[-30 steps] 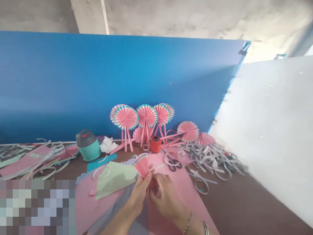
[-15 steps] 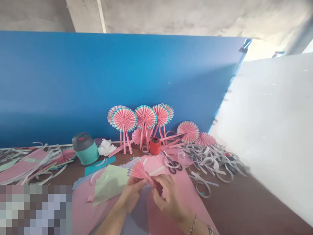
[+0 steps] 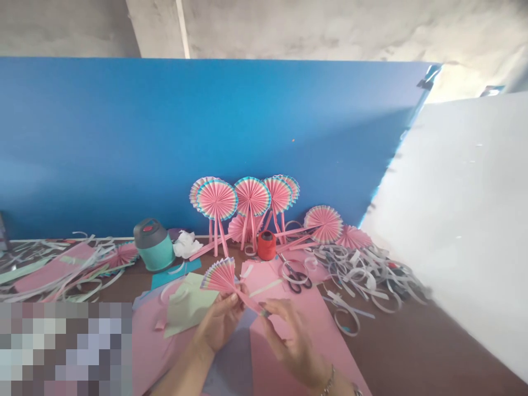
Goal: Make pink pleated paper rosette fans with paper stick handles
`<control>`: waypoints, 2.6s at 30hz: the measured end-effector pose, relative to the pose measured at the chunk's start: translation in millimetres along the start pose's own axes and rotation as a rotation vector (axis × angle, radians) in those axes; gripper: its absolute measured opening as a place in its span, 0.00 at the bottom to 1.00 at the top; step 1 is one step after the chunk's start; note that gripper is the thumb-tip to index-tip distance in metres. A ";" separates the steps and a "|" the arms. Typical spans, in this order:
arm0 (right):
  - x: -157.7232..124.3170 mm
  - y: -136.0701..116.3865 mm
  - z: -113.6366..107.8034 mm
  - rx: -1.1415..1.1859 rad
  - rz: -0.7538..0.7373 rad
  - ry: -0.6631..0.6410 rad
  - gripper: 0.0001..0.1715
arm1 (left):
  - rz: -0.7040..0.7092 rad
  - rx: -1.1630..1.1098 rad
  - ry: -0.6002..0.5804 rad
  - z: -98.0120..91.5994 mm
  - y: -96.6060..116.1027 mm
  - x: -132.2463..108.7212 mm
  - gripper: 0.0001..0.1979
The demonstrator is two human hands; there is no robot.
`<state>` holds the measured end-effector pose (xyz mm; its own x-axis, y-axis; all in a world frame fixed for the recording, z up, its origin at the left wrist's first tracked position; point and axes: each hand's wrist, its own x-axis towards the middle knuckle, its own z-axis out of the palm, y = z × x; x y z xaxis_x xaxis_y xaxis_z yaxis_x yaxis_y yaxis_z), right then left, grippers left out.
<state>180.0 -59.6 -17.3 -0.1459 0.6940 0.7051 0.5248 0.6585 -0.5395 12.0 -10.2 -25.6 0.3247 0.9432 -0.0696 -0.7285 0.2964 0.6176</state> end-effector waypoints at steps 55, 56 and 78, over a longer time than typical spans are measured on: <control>59.7 80.7 -55.2 -0.512 0.461 -0.335 0.10 | -0.100 0.061 0.113 2.4 -1.5 1.2 0.09; 61.4 80.3 -48.5 -0.531 0.385 -0.369 0.10 | -0.098 0.066 0.098 2.1 -1.9 1.4 0.09; 104.9 66.0 -6.7 0.291 0.646 -0.336 0.14 | -0.051 0.110 -0.043 8.9 1.1 -1.2 0.06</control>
<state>204.9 54.7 24.2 -0.1569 0.9859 0.0587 0.3577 0.1121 -0.9271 16.2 -12.4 -17.9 0.3867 0.9195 -0.0712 -0.6407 0.3233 0.6964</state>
